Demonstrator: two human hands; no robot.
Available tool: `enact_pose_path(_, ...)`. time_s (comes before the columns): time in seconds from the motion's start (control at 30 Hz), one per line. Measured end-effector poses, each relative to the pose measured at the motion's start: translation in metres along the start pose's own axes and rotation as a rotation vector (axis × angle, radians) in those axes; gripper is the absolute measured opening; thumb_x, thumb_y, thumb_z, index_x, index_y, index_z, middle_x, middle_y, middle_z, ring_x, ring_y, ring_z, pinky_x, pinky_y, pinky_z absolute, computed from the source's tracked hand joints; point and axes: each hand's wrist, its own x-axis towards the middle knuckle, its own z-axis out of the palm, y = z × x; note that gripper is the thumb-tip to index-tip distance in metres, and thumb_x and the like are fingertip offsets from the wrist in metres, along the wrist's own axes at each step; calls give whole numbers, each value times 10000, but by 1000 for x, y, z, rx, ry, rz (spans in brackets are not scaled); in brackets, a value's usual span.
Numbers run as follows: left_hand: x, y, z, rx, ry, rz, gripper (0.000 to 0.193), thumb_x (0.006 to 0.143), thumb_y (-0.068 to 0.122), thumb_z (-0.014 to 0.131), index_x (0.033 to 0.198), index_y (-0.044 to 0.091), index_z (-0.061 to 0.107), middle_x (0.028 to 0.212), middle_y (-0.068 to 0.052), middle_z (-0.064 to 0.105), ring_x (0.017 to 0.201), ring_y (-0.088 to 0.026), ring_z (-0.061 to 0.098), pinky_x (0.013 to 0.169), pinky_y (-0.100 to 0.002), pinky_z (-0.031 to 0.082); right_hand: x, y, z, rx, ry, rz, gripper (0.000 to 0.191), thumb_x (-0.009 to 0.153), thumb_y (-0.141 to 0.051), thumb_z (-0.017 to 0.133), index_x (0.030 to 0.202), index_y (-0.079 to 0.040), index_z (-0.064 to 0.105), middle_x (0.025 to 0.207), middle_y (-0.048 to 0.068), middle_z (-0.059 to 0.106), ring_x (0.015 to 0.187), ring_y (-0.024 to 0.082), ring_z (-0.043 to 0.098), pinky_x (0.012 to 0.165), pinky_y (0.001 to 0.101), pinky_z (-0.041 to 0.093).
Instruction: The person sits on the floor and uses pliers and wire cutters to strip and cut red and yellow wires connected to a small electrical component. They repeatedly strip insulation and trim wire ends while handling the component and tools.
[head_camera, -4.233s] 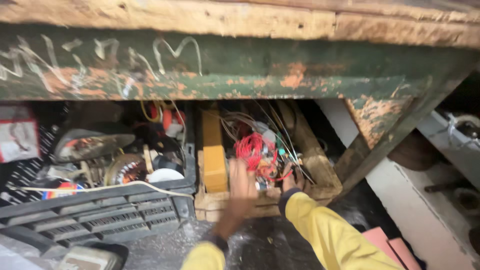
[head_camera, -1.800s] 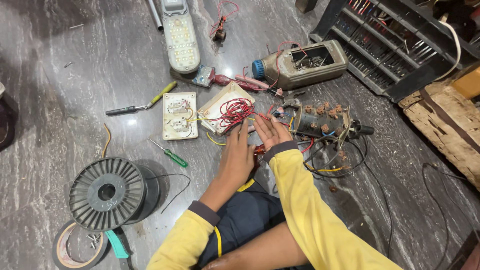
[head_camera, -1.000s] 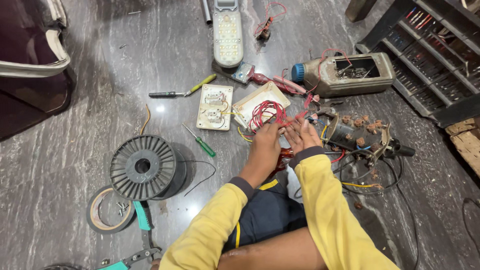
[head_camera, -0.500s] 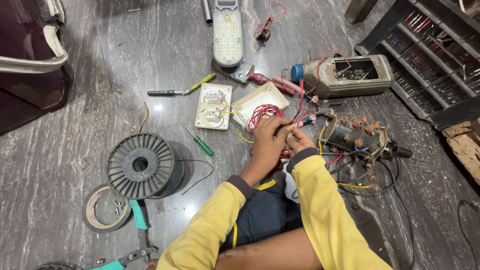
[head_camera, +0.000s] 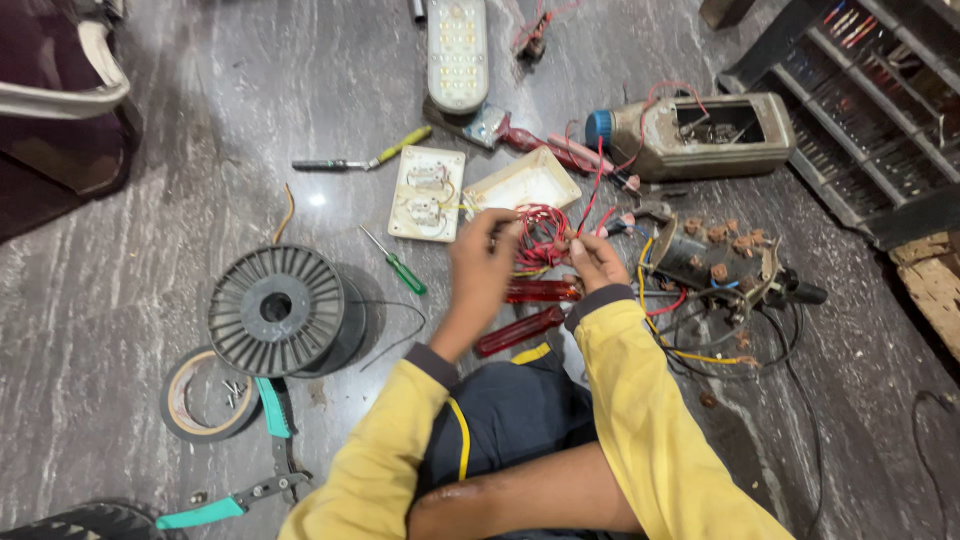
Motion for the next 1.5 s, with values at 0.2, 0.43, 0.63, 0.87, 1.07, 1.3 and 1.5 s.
enact_pose_path(0.2, -3, -36, -40, 38, 153, -108, 148, 937, 122, 716, 1054, 34, 694, 870, -77, 727, 773, -137, 657, 724, -290, 552, 6, -1, -10, 209, -32, -120, 291, 1039, -163, 626, 1300, -33, 615, 1102, 74, 712, 868, 116, 638, 756, 280, 507)
enact_pose_path(0.43, -5, -29, -32, 49, 99, -75, 147, 934, 110, 716, 1050, 23, 688, 890, -88, 747, 783, -137, 683, 718, -293, 551, 14, 7, -23, 262, -74, -153, 291, 1042, -125, 627, 1307, -7, 639, 1092, 81, 705, 880, 116, 624, 796, 286, 518)
enact_pose_path(0.63, -7, -26, -29, 118, 34, 9, 152, 938, 96, 705, 1056, 8, 668, 881, -128, 749, 782, -171, 722, 720, -313, 567, 13, 10, -32, 266, -20, -106, 287, 1025, -85, 640, 1300, -4, 631, 1131, 109, 703, 893, 151, 632, 795, 299, 521)
enact_pose_path(0.87, -19, -47, -34, 366, -176, -145, 191, 895, 135, 711, 1033, 6, 684, 919, -188, 740, 829, -341, 716, 747, -428, 551, 18, 11, -40, 362, -38, -143, 296, 1028, -63, 627, 1314, 16, 630, 1206, 111, 695, 1028, 184, 670, 920, 321, 554)
enact_pose_path(1.07, -59, -43, -5, 633, -436, 14, 394, 818, 160, 733, 1164, 7, 624, 1090, -237, 667, 1019, -440, 642, 836, -528, 523, 14, 12, -34, 353, -22, -110, 286, 1027, -68, 620, 1299, 20, 635, 1215, 89, 681, 1077, 191, 677, 1001, 327, 563)
enact_pose_path(1.3, -47, -27, -8, 738, -450, -75, 379, 854, 194, 728, 1179, 36, 611, 1107, -215, 636, 1051, -424, 596, 874, -527, 497, 17, 19, -36, 363, -32, -128, 262, 1012, -49, 635, 1262, 29, 631, 1199, 111, 686, 1064, 212, 686, 987, 356, 569)
enact_pose_path(1.5, -47, -21, -41, 666, -261, 190, 395, 818, 176, 727, 1161, 13, 616, 1067, -219, 631, 1027, -433, 570, 853, -531, 471, 20, 30, -36, 336, -42, -112, 247, 1009, -60, 641, 1244, 15, 647, 1227, 122, 698, 1049, 208, 695, 977, 360, 572)
